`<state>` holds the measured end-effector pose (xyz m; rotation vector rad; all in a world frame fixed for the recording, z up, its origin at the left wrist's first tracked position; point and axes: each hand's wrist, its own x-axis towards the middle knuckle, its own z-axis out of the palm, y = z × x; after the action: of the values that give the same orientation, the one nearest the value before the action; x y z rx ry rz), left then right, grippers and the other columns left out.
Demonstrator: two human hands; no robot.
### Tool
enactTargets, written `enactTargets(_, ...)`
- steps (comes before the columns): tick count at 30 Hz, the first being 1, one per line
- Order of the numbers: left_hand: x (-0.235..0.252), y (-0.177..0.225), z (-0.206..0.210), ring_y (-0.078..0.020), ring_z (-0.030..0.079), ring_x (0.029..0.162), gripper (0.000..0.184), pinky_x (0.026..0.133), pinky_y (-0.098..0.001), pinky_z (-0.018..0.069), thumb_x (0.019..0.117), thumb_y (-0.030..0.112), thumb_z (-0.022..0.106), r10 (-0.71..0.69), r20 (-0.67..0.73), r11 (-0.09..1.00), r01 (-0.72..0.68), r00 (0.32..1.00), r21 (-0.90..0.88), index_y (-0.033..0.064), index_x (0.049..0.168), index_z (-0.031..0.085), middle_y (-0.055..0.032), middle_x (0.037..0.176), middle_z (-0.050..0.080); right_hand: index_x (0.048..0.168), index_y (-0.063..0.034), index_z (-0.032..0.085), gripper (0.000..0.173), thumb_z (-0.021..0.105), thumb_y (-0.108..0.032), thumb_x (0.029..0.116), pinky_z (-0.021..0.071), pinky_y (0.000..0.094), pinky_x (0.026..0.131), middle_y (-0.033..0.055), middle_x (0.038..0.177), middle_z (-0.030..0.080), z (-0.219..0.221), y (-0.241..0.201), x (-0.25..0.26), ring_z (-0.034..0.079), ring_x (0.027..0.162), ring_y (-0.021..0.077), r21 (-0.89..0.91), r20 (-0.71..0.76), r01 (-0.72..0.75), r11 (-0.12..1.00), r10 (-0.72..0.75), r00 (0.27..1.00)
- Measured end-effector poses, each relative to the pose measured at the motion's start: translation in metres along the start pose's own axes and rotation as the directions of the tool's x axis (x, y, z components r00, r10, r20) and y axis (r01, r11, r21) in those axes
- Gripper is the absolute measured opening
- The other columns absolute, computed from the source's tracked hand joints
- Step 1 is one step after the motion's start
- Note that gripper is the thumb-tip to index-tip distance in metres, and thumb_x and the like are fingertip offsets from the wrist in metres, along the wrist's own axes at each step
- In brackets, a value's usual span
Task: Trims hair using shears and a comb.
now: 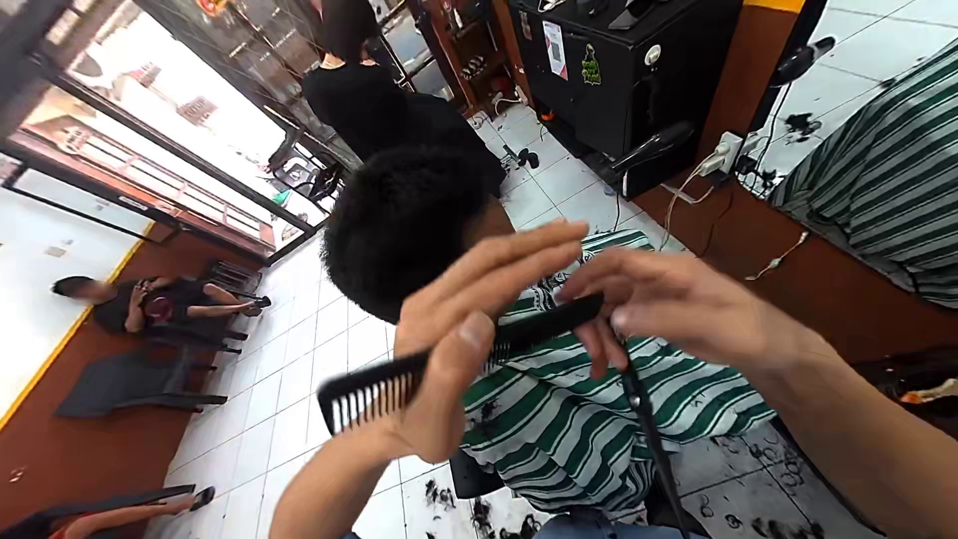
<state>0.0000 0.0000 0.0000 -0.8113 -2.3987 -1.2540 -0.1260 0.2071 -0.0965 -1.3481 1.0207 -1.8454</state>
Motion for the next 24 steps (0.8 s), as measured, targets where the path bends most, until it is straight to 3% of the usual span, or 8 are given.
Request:
enactTargets(3,-0.016,-0.004,0.004,-0.0233,0.05,0.14,0.06,0.118,-0.0417,0.0405,0.1108,0.039,0.024,0.037,0.035,0.98,-0.043,0.999,0.194,-0.0001,0.128,0.066,-0.0109,0.14,0.063,0.116,-0.0067,0.062,0.018,0.053,-0.019,0.1069,0.0553,0.0127,0.063,-0.0059,0.082,0.063,0.019,0.01,-0.011,0.062,0.07,-0.0026,-0.331,-0.059,0.044,0.943,-0.067,0.996)
enactTargets(7,-0.022,-0.001,-0.05,-0.027,0.05,0.14,0.065,0.117,-0.0479,0.0395,0.1058,0.06,0.026,0.068,0.065,0.878,-0.091,0.996,0.47,0.0164,0.124,0.071,-0.0021,0.135,0.067,0.115,-0.0121,0.065,0.02,0.047,-0.017,0.1078,0.0573,0.0161,0.059,-0.0063,0.074,0.061,0.005,0.009,-0.025,0.062,0.063,0.0001,-0.114,-0.209,0.018,0.993,-0.042,0.977)
enactTargets(10,-0.006,-0.008,-0.124,-0.0215,0.058,0.13,0.064,0.109,-0.0429,0.047,0.1053,0.062,0.026,-0.041,-0.207,0.872,0.136,0.977,0.47,0.0171,0.113,0.071,0.0019,0.128,0.068,0.119,-0.0136,0.062,0.028,0.035,-0.016,0.1088,0.0599,0.0266,0.05,-0.001,0.069,0.059,-0.017,0.001,-0.016,0.061,0.052,0.0082,0.075,-0.478,-0.072,0.995,0.099,0.873)
enactTargets(13,0.019,-0.024,-0.161,-0.015,0.054,0.134,0.049,0.109,-0.0415,0.0461,0.1051,0.051,0.037,-0.383,-0.263,0.834,0.454,0.886,0.313,0.0181,0.13,0.063,0.0049,0.142,0.06,0.126,-0.0104,0.055,0.024,0.037,-0.014,0.1096,0.0584,0.0268,0.047,0.0006,0.069,0.058,-0.016,0.01,0.002,0.06,0.051,0.0094,-0.177,-0.572,-0.14,0.974,0.014,0.82)
enactTargets(14,0.023,-0.033,-0.167,-0.0138,0.053,0.135,0.052,0.109,-0.0403,0.046,0.1047,0.055,0.036,-0.46,-0.213,0.823,0.504,0.862,0.262,0.0194,0.135,0.059,0.0055,0.145,0.058,0.128,-0.0078,0.053,0.024,0.04,-0.014,0.1088,0.0556,0.0235,0.047,-0.0008,0.069,0.058,-0.009,0.013,0.007,0.058,0.051,0.0069,-0.42,-0.55,-0.161,0.893,-0.11,0.828)
enactTargets(16,0.024,-0.049,-0.171,-0.0135,0.055,0.134,0.063,0.106,-0.038,0.0483,0.1027,0.065,0.03,-0.544,-0.135,0.809,0.56,0.828,0.178,0.0215,0.141,0.054,0.0055,0.147,0.056,0.123,-0.0006,0.057,0.026,0.046,-0.014,0.104,0.0453,0.0281,0.043,-0.0002,0.065,0.056,0.007,0.023,0.02,0.052,0.048,0.0105,-0.835,-0.397,-0.148,0.529,-0.395,0.829)
enactTargets(19,0.019,-0.051,-0.159,-0.0138,0.055,0.134,0.067,0.105,-0.0346,0.0475,0.1055,0.062,0.017,-0.555,-0.154,0.806,0.575,0.817,0.144,0.0187,0.144,0.052,0.0034,0.15,0.055,0.117,-0.0011,0.066,0.025,0.053,-0.005,0.096,0.0408,0.0371,0.04,0.0101,0.072,0.062,0.013,0.035,0.039,0.058,0.052,0.0266,-0.994,-0.106,-0.071,0.085,-0.526,0.844)
enactTargets(24,0.004,-0.037,-0.141,-0.0186,0.055,0.134,0.058,0.109,-0.0398,0.0472,0.1088,0.045,0.019,-0.356,-0.345,0.862,0.447,0.869,0.238,0.0083,0.145,0.047,-0.0038,0.145,0.058,0.13,-0.0024,0.063,0.037,0.054,0.002,0.0938,0.044,0.0484,0.045,0.0206,0.075,0.061,-0.033,0.019,0.085,0.061,0.058,0.0409,-0.998,-0.043,-0.061,-0.033,-0.391,0.919)
